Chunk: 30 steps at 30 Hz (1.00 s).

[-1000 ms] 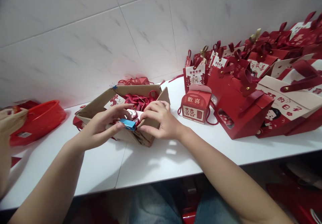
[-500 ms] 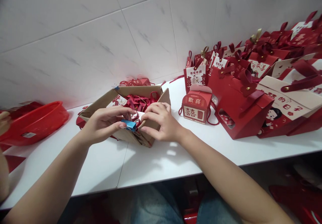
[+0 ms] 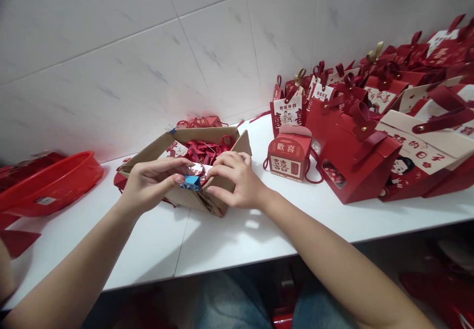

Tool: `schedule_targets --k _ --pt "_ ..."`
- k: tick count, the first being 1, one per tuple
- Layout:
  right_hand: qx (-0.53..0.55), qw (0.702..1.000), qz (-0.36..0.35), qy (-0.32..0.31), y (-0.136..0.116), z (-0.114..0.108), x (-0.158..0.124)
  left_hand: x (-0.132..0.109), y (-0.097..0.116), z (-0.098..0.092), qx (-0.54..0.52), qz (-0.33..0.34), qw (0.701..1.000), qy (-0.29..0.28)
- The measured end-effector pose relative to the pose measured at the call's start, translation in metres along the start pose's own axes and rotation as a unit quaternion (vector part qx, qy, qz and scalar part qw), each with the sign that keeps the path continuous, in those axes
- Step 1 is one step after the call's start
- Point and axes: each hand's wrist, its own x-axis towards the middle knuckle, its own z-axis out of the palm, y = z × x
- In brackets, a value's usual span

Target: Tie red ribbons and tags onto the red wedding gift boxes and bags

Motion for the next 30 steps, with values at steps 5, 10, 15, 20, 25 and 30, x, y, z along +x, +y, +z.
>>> schedule_targets --k 5,10,15,20,25,30 --pt "0.001 1.000 -0.002 -0.001 0.001 0.000 0.001 0.000 -0.002 0.001 -0.002 -0.001 1.000 0.003" --pt "0.000 1.000 0.003 -0.002 0.001 0.000 0.001 -0.001 -0.004 0.000 0.019 0.008 0.999 -0.024" --pt "-0.007 1.000 0.009 0.008 -0.002 0.003 0.001 -0.001 -0.003 0.002 0.031 0.000 0.999 -0.017" --pt "-0.010 0.999 0.014 0.038 -0.005 0.008 0.003 0.001 -0.002 0.003 0.030 -0.006 0.999 -0.010" --pt "0.002 0.998 0.012 0.055 -0.006 0.010 0.003 -0.001 -0.003 0.003 0.029 0.012 0.999 -0.001" --pt "0.094 0.992 -0.027 0.077 0.000 0.009 0.005 -0.004 -0.005 0.006 0.047 0.030 0.998 0.003"
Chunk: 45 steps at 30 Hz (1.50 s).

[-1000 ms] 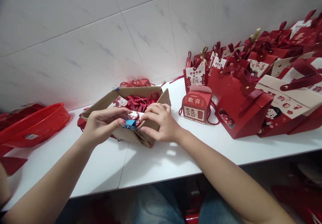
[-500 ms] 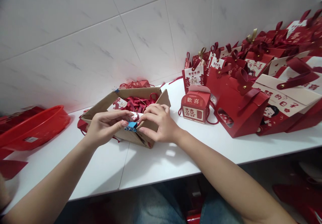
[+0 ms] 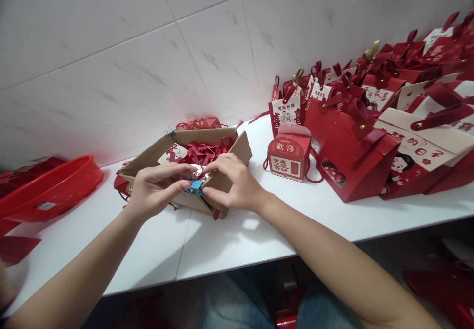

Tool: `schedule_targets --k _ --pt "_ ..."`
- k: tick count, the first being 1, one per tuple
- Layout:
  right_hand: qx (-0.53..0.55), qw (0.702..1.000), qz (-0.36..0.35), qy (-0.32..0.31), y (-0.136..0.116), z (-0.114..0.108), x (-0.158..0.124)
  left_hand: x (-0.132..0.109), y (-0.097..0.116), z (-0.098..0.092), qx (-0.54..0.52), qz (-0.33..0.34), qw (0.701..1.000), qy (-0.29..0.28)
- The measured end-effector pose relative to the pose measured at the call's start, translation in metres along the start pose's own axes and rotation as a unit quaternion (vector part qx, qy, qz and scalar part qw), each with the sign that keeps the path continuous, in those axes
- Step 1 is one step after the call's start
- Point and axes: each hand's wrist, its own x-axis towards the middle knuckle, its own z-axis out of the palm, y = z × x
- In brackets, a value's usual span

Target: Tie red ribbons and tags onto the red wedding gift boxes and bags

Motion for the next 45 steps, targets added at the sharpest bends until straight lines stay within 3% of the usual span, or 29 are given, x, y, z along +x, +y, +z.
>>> schedule_targets --k 5,10,24,34,45 --pt "0.071 0.997 -0.006 -0.020 0.009 -0.008 0.002 -0.001 -0.003 0.002 0.002 0.011 1.000 -0.011" --pt "0.074 0.996 0.006 -0.053 0.008 -0.014 0.003 -0.001 -0.004 0.002 0.009 0.002 1.000 -0.002" --pt "0.006 0.999 0.041 0.009 -0.005 -0.003 0.003 -0.005 -0.005 0.003 -0.044 -0.012 0.999 0.021" --pt "0.048 0.998 0.023 -0.038 -0.001 -0.011 0.005 -0.003 -0.006 0.002 -0.044 -0.020 0.999 0.018" --pt "0.001 0.999 0.034 0.012 -0.007 -0.001 0.005 -0.008 -0.005 0.003 -0.036 0.000 0.999 0.032"
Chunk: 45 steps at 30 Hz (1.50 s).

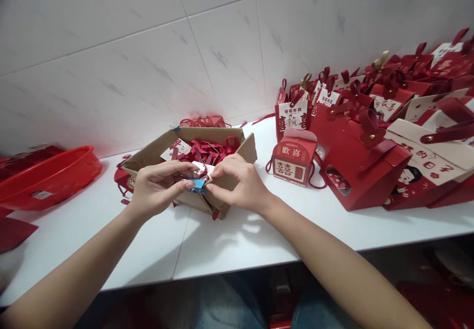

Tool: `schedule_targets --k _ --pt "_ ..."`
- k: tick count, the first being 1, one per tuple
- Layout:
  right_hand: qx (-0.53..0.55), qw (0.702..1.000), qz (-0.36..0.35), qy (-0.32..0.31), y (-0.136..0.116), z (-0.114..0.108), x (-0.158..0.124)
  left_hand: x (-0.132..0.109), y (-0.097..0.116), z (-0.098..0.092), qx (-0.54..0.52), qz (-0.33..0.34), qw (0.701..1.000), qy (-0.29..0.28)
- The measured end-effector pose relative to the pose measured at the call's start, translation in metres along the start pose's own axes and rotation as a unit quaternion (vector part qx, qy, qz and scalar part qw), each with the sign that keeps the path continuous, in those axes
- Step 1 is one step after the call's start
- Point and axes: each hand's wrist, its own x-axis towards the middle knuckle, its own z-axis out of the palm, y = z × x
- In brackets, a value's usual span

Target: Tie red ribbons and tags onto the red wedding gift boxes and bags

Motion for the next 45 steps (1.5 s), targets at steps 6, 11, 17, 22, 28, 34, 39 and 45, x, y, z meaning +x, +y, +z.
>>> schedule_targets --k 6,11,17,22,28,34,39,45 --pt "0.007 1.000 -0.005 0.009 0.001 0.002 -0.001 -0.001 0.006 0.005 0.077 0.023 0.996 0.025" --pt "0.008 1.000 -0.007 0.013 0.002 0.001 -0.001 -0.002 0.005 0.003 0.117 0.044 0.992 0.011" --pt "0.018 1.000 -0.020 0.002 0.001 -0.001 -0.001 0.002 0.007 0.001 0.150 0.061 0.987 -0.014" --pt "0.028 0.999 -0.029 -0.015 0.003 -0.002 -0.001 0.005 0.009 -0.002 0.129 0.010 0.991 -0.046" --pt "0.035 0.998 -0.039 -0.021 0.007 -0.002 -0.002 0.004 0.009 -0.003 0.121 -0.011 0.991 -0.059" --pt "0.027 0.998 -0.053 -0.024 0.006 -0.002 -0.002 -0.004 0.006 -0.004 0.149 -0.008 0.986 -0.077" --pt "-0.011 0.999 -0.037 -0.035 0.006 -0.004 -0.004 -0.016 -0.002 -0.004 0.182 0.031 0.983 -0.007" --pt "-0.065 0.995 -0.013 -0.069 0.000 -0.013 -0.005 -0.035 -0.018 0.000 0.309 0.018 0.950 0.053"
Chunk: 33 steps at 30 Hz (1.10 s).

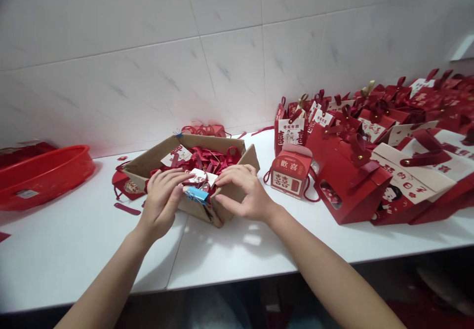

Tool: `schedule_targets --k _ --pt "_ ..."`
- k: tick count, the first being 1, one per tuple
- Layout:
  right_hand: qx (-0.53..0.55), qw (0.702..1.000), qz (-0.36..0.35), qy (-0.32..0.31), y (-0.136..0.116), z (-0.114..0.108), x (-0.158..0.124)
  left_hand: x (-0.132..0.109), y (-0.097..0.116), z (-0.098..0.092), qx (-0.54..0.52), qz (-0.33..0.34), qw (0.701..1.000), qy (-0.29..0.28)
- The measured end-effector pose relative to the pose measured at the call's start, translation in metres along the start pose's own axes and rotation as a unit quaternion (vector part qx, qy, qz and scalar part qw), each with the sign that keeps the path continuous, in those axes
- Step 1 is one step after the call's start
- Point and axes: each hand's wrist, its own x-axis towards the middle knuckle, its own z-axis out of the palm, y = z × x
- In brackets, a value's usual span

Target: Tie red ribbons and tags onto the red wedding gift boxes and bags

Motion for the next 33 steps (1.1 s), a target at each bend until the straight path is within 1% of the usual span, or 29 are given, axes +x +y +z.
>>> schedule_targets --k 2,4,7,10,12,14,17,20,23,25,28,31,33 --pt "-0.026 0.999 0.016 -0.023 -0.007 0.000 0.003 -0.004 -0.004 0.006 0.023 0.019 0.999 0.014" --pt "-0.060 0.997 0.030 -0.037 -0.017 0.005 0.008 -0.006 -0.008 0.012 0.036 0.043 0.998 0.029" --pt "-0.098 0.993 0.066 -0.029 -0.032 0.018 0.018 -0.007 -0.014 0.020 0.046 0.073 0.994 0.061" --pt "-0.114 0.984 0.133 -0.024 -0.043 0.026 0.026 -0.007 -0.018 0.025 0.037 0.085 0.992 0.090" --pt "-0.128 0.976 0.169 -0.049 -0.048 0.027 0.029 -0.006 -0.018 0.026 0.027 0.087 0.992 0.090" --pt "-0.137 0.970 0.188 -0.076 -0.050 0.025 0.032 -0.006 -0.018 0.026 0.017 0.086 0.993 0.080" --pt "-0.131 0.970 0.191 -0.074 -0.050 0.025 0.034 -0.006 -0.017 0.024 0.003 0.077 0.995 0.065" --pt "-0.124 0.976 0.173 -0.048 -0.046 0.032 0.032 -0.006 -0.017 0.021 -0.016 0.068 0.996 0.053" --pt "-0.123 0.983 0.137 -0.010 -0.044 0.039 0.029 -0.005 -0.017 0.018 -0.039 0.063 0.997 0.033" --pt "-0.107 0.987 0.121 0.021 -0.047 0.038 0.030 -0.006 -0.017 0.017 -0.048 0.057 0.997 0.023" --pt "-0.036 0.988 0.124 0.089 -0.058 0.024 0.038 -0.007 -0.015 0.014 -0.051 0.048 0.997 0.024" --pt "0.022 0.975 0.113 0.188 -0.067 0.001 0.049 -0.010 -0.014 0.008 -0.071 0.033 0.997 0.026" --pt "0.043 0.965 0.097 0.241 -0.064 -0.013 0.052 -0.013 -0.016 0.001 -0.102 0.021 0.994 0.026"
